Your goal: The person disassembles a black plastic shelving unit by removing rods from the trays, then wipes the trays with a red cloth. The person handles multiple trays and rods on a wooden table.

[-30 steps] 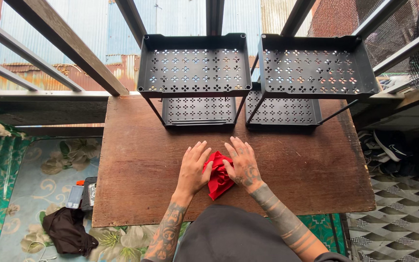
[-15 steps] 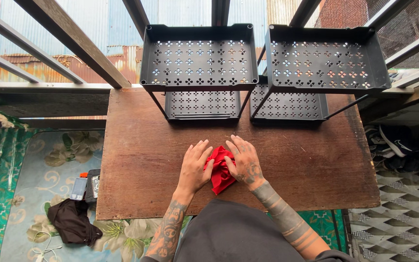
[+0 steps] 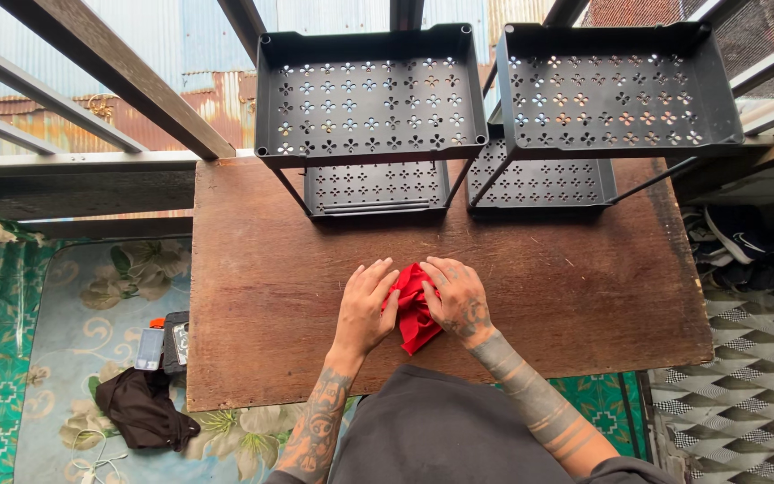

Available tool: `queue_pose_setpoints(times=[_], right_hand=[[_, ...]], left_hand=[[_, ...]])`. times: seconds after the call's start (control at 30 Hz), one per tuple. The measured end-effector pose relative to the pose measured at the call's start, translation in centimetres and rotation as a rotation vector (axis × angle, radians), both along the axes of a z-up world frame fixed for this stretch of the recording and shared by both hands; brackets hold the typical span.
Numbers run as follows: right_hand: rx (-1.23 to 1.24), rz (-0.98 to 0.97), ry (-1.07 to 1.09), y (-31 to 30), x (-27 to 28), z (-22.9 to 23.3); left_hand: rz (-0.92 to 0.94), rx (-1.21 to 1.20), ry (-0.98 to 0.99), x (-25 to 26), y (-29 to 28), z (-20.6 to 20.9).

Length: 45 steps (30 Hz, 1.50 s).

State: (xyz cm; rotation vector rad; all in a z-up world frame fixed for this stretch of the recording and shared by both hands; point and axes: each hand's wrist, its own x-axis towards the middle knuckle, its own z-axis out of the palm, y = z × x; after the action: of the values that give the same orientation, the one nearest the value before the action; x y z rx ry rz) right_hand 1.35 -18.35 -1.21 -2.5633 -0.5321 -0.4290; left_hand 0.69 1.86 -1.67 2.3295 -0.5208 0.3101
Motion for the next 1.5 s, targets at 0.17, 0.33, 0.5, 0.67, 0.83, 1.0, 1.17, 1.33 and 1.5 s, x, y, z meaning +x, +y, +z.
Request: queue_pose_setpoints(times=[0.17,0.33,0.5,0.67,0.83,1.0,1.17,1.33,1.5], right_hand=[[0.004,-0.011,-0.019,0.8,1.2,0.2],[-0.008,-0.033,0.008,1.5,2.7,-1.0],[-0.028,-0.044,0.040,2.3,5.4,-4.0],[-0.067,-0.047,0.050,3.3,9.8,-8.1],[-0.043,-0.008,0.060,4.7,15.5,-12.7],[-0.340,-0.039,-0.023,5.1,19.7,-18.8],[-0.473,0.006,-0.033,3.8,21.0,-25.6],[-0.449,0.069,-0.075,3.6,21.7,-30.2],[-0.468,0.093,0.072,3.0,22.2,-31.8]], left_hand=[[-0.010,-0.060,0.015,1.1,0.7,-1.0],[-0.015,-0.068,0.044,2.7,1.5,-2.6],[-0.014,-0.033,0.102,4.8,2.5,-5.3],[0.016,-0.007,0.145,7.8,3.9,-9.4],[0.083,0.049,0.181,10.9,4.6,-13.4],[0.158,0.073,0.198,13.0,5.1,-15.6],[0.156,0.083,0.231,13.8,5.2,-16.4],[0.155,0.084,0.246,13.7,5.3,-17.2],[0.155,0.113,0.276,13.5,5.2,-18.2]])
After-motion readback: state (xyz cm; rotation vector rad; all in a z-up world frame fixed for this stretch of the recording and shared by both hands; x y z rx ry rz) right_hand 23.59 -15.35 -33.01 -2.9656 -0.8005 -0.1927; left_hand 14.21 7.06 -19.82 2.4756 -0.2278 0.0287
